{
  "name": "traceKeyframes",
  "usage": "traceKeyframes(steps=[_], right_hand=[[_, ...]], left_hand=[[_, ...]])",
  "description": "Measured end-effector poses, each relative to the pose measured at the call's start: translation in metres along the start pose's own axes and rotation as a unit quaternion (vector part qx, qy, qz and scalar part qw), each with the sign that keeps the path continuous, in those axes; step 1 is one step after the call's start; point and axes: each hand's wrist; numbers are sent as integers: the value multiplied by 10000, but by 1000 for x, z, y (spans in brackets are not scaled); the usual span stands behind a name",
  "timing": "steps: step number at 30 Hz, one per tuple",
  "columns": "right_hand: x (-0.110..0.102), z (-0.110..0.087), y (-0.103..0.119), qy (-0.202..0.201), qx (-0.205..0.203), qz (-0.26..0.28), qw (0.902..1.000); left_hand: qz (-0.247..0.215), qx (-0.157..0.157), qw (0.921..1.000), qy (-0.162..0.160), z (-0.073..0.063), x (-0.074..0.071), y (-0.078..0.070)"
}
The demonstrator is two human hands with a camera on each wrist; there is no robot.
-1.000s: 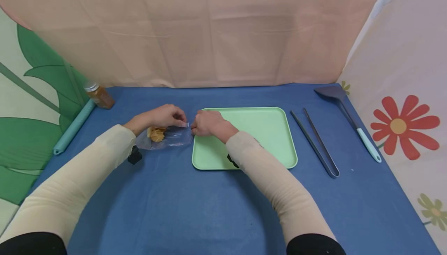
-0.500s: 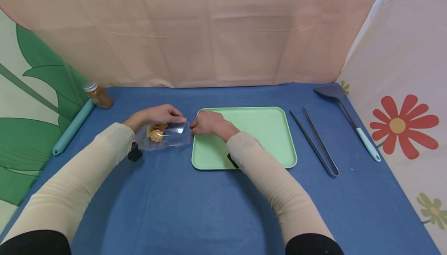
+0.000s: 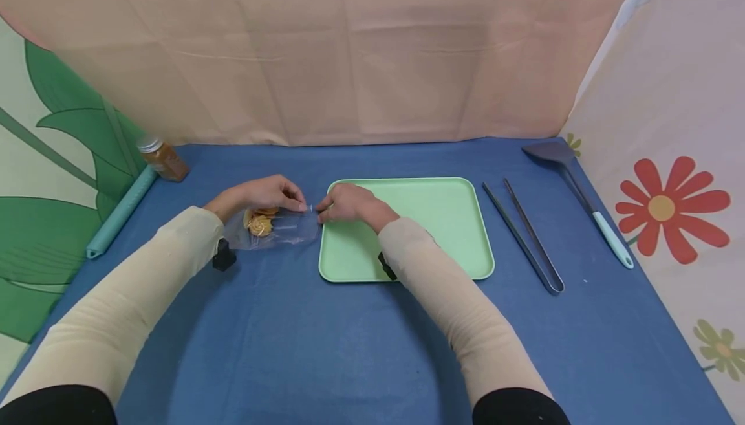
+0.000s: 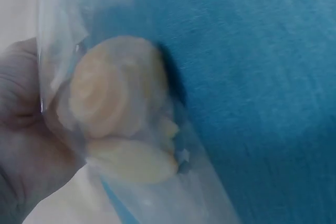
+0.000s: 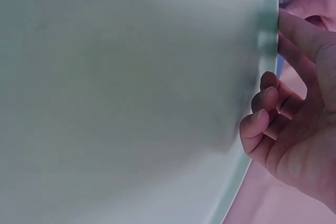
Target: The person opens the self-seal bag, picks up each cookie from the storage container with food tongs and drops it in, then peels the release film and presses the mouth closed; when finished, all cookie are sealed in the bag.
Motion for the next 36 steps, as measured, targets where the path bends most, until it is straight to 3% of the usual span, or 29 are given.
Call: traceKeyframes(steps=[4, 12, 19, 32, 36], right_hand=[[0, 4, 2, -33, 28, -139, 9999], [-2, 6, 6, 23, 149, -282, 9995], [-4, 9, 7, -318, 281, -83, 9991], [-3, 14, 8, -499, 601, -91, 9969], [-2, 15, 9, -645, 659, 102, 9957]], left_hand=[[174, 89, 9995, -257, -1, 1, 5], [263, -90, 9978, -600, -5, 1, 19], [163, 0, 9964, -831, -7, 6, 16], [133, 20, 9969, -772, -6, 4, 11], [-64, 35, 9974, -715, -6, 3, 13]])
Point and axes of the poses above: each hand's wrist, its own z-axis towards the middle knuckle, its own x-axis out of the palm, y = z × x, and after that the axes turned 3 degrees about -x, right-handed
